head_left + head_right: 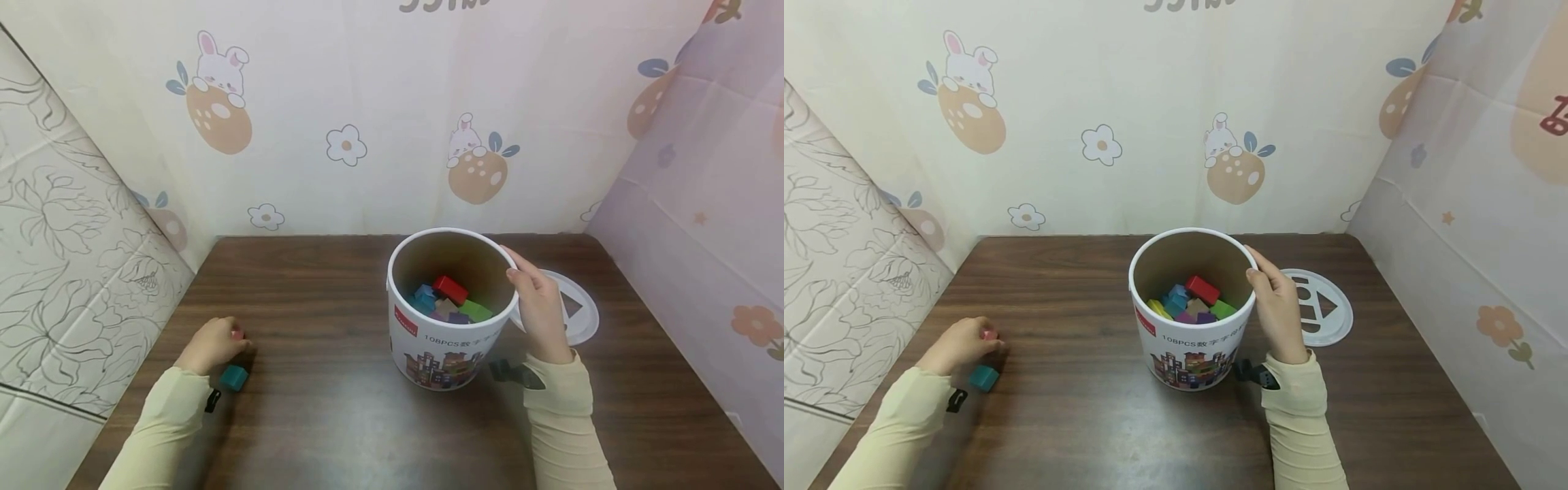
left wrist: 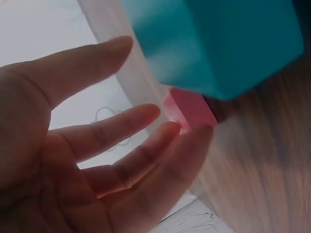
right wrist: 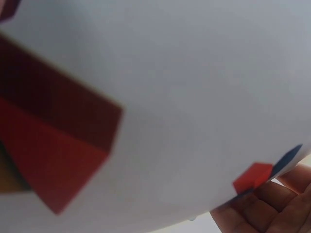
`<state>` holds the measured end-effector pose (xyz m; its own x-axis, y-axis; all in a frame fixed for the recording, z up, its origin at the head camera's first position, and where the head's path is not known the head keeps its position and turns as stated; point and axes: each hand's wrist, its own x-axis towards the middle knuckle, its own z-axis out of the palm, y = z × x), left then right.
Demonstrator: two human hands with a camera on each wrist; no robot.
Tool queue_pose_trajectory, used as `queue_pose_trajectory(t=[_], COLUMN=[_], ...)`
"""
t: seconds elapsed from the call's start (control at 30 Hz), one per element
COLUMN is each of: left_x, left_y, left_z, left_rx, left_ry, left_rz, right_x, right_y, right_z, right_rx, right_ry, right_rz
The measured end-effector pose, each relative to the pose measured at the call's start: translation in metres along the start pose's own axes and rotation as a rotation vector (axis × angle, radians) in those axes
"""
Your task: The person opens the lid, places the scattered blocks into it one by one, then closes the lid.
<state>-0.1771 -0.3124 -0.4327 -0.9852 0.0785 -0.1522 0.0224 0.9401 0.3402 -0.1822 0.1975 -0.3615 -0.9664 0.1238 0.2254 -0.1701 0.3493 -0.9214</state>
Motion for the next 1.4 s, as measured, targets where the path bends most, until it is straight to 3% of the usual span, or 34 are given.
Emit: queue_pose_trajectory(t=[0.37,0.6,0.8,1.0,1.17,1.4], left_x=[-0.002,-0.002,0.004,0.008,0.007,0.013], left_y=[0.0,-0.003,-0.011,-0.015,-0.011,0.01], left_z=[0.004,0.0,0.002,0.005,0.003,-0.005], left_rx=[-0.011,0.019,0.026,0.035,0.034,-0.011], left_ry=[0.029,0.043,0.006,0.037,0.111,0.329], left_rz=[-0.001,-0.077,-0.033,-0.006,0.047,0.16], right_x=[0.0,0.0,0.001,0.001,0.001,0.001], right_y=[0.001,0.002,0.003,0.003,0.002,0.002], right_z=[0.0,-0.001,-0.001,0.0,0.0,0.0], right_rx=[0.0,-0.001,0.002,0.006,0.014,-0.001], right_ry=[-0.002,-0.006,-0.008,-0.004,-0.005,-0.006], right_rz=[-0.004,-0.002,-0.005,-0.01,-0.013,-0.014])
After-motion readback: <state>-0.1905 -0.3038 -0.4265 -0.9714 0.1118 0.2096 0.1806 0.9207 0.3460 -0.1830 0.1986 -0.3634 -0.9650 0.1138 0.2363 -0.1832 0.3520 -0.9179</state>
